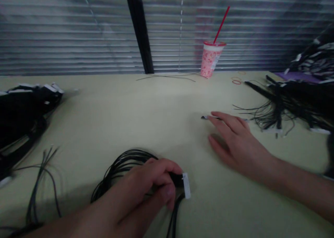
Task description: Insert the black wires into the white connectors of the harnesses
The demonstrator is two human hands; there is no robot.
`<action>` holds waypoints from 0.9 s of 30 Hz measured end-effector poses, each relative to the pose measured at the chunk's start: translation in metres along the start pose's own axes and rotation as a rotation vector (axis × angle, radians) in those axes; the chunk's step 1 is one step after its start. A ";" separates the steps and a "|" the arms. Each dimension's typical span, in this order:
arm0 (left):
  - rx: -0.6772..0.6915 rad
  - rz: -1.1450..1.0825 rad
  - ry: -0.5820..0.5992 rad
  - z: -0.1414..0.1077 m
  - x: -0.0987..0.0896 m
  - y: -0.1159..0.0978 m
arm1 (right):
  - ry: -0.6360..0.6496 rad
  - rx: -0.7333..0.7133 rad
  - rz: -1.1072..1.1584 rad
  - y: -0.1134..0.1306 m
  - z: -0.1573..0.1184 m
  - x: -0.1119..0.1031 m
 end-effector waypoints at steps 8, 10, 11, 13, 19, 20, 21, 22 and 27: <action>-0.235 -0.054 -0.017 0.015 -0.001 -0.009 | 0.088 0.041 -0.109 -0.022 0.007 0.000; -0.263 -0.073 -0.031 0.017 -0.002 -0.012 | 0.061 0.019 -0.090 -0.022 0.004 0.002; -0.272 -0.080 -0.032 0.017 -0.003 -0.013 | 0.051 -0.001 -0.088 -0.019 0.002 0.004; -0.279 -0.085 -0.038 0.016 -0.002 -0.013 | 0.045 -0.054 -0.058 -0.011 -0.003 0.005; -0.285 -0.135 -0.031 0.012 0.002 -0.008 | 0.055 -0.035 0.359 0.026 -0.013 -0.012; -0.294 -0.142 -0.035 0.012 0.003 -0.007 | 0.064 -0.040 0.409 0.032 -0.014 -0.017; -0.306 -0.144 -0.048 0.012 0.003 -0.007 | 0.071 -0.029 0.470 0.038 -0.015 -0.022; -0.315 -0.144 -0.061 0.013 0.003 -0.007 | 0.077 0.000 0.542 0.042 -0.017 -0.026; -0.315 -0.134 -0.154 0.011 0.006 -0.008 | 0.309 0.159 0.985 0.057 -0.028 -0.030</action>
Point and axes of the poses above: each hand's wrist, its own z-axis towards the middle knuckle, its own x-axis out of the palm, y = z × x, the point moved 2 cm from there along z, towards the middle knuckle
